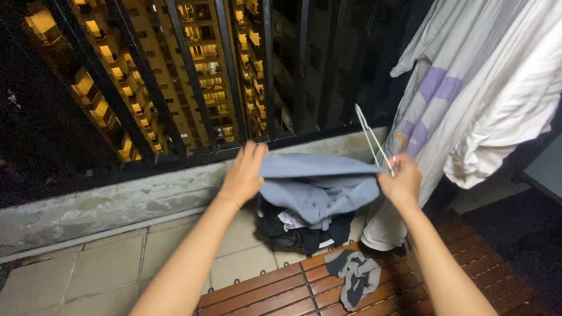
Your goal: Hanging laundry on clothes hangers and a multi-clip drying rack on an outdoor balcony.
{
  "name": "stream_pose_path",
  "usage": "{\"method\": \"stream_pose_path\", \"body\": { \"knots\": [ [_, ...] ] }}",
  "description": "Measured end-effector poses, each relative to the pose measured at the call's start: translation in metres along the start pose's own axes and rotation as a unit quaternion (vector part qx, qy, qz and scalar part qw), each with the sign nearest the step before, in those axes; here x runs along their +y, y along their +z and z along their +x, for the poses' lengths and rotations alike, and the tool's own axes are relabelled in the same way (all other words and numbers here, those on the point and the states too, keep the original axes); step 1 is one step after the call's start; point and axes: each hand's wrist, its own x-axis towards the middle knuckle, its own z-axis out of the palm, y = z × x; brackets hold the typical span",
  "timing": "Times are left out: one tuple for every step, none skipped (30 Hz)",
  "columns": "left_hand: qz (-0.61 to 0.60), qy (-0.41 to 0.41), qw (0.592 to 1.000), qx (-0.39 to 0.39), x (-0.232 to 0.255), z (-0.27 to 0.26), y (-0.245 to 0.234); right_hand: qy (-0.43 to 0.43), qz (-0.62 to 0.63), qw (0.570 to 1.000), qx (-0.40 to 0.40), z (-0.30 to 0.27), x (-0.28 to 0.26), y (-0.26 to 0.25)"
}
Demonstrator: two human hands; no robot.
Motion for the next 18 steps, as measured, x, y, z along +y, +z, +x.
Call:
{"method": "stream_pose_path", "body": {
  "knots": [
    [-0.002, 0.0, 1.0, 0.002, -0.026, -0.021, 0.041, -0.001, -0.002, 1.0, 0.001, -0.009, 0.021, 0.004],
    [-0.078, -0.13, 0.985, -0.084, -0.047, -0.039, 0.083, 0.035, -0.041, 0.997, -0.051, -0.017, 0.042, 0.007],
    [-0.152, -0.256, 0.94, -0.168, -0.065, -0.054, 0.127, 0.071, -0.08, 0.989, -0.104, -0.025, 0.063, 0.012],
    [-0.153, -0.257, 0.94, -0.167, -0.064, -0.065, 0.141, 0.07, -0.081, 0.989, -0.104, -0.032, 0.065, 0.005],
    [-0.255, -0.271, 0.914, -0.16, -0.064, -0.077, 0.153, 0.081, -0.087, 0.98, -0.159, -0.04, 0.067, -0.001],
    [-0.354, -0.282, 0.879, -0.151, -0.063, -0.089, 0.167, 0.092, -0.092, 0.968, -0.214, -0.047, 0.07, -0.007],
    [-0.355, -0.282, 0.878, -0.153, -0.055, -0.087, 0.163, 0.094, -0.094, 0.968, -0.214, -0.055, 0.071, -0.014],
    [-0.361, -0.29, 0.87, -0.171, -0.047, -0.084, 0.16, 0.103, -0.066, 0.963, -0.241, -0.062, 0.072, -0.021],
    [-0.368, -0.297, 0.861, -0.187, -0.037, -0.081, 0.158, 0.111, -0.04, 0.956, -0.267, -0.068, 0.073, -0.029],
    [-0.37, -0.298, 0.86, -0.188, -0.028, -0.074, 0.152, 0.112, -0.043, 0.956, -0.268, -0.076, 0.066, -0.039],
    [-0.265, -0.279, 0.894, -0.229, -0.019, -0.065, 0.147, 0.113, 0.0, 0.957, -0.267, -0.082, 0.058, -0.048],
    [-0.156, -0.257, 0.916, -0.267, -0.011, -0.056, 0.141, 0.114, 0.043, 0.956, -0.266, -0.088, 0.05, -0.056],
    [-0.158, -0.256, 0.916, -0.265, 0.003, -0.043, 0.128, 0.113, 0.041, 0.957, -0.265, -0.093, 0.017, -0.073],
    [-0.115, -0.284, 0.912, -0.271, 0.017, -0.03, 0.115, 0.155, 0.078, 0.945, -0.277, -0.098, -0.017, -0.09],
    [-0.071, -0.311, 0.906, -0.277, 0.03, -0.016, 0.102, 0.197, 0.116, 0.931, -0.286, -0.104, -0.05, -0.106],
    [-0.072, -0.31, 0.907, -0.276, 0.032, -0.006, 0.104, 0.196, 0.115, 0.931, -0.284, -0.104, -0.071, -0.122],
    [-0.083, -0.369, 0.891, -0.253, 0.033, 0.006, 0.105, 0.24, 0.142, 0.912, -0.3, -0.103, -0.092, -0.137],
    [-0.093, -0.427, 0.87, -0.228, 0.034, 0.017, 0.106, 0.283, 0.168, 0.89, -0.315, -0.103, -0.113, -0.152]
  ]
}}
